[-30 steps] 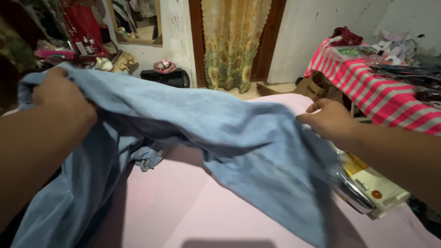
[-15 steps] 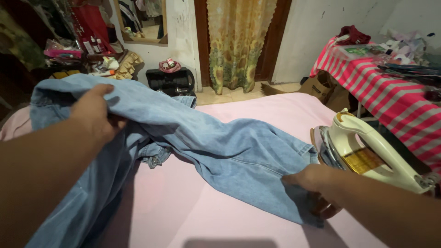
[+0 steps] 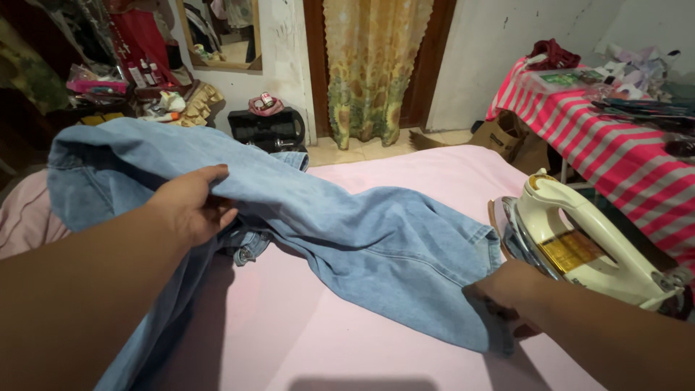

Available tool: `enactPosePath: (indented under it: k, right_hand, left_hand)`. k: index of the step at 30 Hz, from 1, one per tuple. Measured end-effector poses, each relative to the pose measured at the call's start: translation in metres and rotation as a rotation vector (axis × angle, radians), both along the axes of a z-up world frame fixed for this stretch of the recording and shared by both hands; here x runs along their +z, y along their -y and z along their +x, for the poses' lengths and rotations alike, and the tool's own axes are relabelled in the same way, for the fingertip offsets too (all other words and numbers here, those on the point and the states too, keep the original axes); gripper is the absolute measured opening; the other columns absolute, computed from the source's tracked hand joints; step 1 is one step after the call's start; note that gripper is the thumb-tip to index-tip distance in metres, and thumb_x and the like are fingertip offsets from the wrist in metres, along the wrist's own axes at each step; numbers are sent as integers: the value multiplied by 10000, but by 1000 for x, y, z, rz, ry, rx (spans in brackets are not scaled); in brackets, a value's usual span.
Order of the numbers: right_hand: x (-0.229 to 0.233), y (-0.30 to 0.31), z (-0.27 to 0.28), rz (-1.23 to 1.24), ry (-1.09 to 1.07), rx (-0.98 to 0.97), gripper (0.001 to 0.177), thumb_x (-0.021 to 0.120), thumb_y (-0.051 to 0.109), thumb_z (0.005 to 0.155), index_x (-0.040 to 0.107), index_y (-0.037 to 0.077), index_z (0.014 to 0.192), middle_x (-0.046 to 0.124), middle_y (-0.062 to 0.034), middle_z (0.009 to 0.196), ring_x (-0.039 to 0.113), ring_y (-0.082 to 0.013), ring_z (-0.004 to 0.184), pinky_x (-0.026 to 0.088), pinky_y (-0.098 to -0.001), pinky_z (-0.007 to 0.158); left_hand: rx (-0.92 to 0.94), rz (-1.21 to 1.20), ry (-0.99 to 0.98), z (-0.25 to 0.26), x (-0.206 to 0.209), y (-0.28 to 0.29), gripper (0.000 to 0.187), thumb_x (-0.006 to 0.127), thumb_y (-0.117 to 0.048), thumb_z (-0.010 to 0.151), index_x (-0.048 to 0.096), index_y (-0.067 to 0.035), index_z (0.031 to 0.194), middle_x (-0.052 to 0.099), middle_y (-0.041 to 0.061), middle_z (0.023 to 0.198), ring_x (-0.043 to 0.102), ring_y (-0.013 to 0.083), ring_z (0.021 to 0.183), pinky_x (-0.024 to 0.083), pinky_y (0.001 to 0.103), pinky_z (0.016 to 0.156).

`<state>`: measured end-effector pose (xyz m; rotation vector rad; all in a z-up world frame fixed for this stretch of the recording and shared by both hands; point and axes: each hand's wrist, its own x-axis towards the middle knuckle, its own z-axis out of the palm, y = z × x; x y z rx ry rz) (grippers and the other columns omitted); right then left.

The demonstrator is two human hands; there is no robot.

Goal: The person irons a pair of light blue jeans on a pink ironing board. They smooth the fabric, fold the legs, and use a white electric iron to press the denim, moving the iron back and forth across the legs and waist area.

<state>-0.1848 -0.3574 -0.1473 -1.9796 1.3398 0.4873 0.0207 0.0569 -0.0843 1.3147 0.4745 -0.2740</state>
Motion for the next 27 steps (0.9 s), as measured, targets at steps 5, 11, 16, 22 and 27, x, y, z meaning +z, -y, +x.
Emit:
enactPosePath:
  k: [5,11,16,22,27]
  right_hand:
    - [-9,7,-7,118,50,-79,392,893,330,798,808,45,1053,779,-113,963,675,-287,832,513,-488,723]
    - [-2,8,5,323,455,-187,308,744,239,889,739,-2,1082,701,-153,904,640,-288,718,505,-479,664]
    - [44,8,42,660,366,-265,287,574,245,1005,693,-1,1093,767,-163,993,730,-296,811,579,-470,783]
    - [140,3,107,686,541,-139,491,437,430,1042,626,45,1281,681,-192,1306,626,-325,1157,412,-560,1087]
    - [217,23,106,946,1322,-75,507,572,277,963,511,-8,1378,579,-159,1464,574,-316,1354,302,-622,1166]
  left_hand:
    - [47,-3,9,-11,12,9,236,685,-325,947,633,-150,1096,627,38,982,621,168,860,535,366,835]
    - [-123,85,-177,-15,6,21,314,670,-379,963,631,-108,1117,669,48,1014,645,179,885,537,379,865]
    - [-271,48,-294,-1,18,29,446,573,-426,988,637,-11,1138,719,173,1082,706,292,979,563,465,917]
    - [42,-347,-76,33,70,29,316,686,-253,988,633,-23,1198,676,134,1185,740,270,1064,571,516,988]
    - [164,-813,346,42,108,3,320,661,-91,972,595,47,1253,679,234,1260,705,384,1188,503,583,1044]
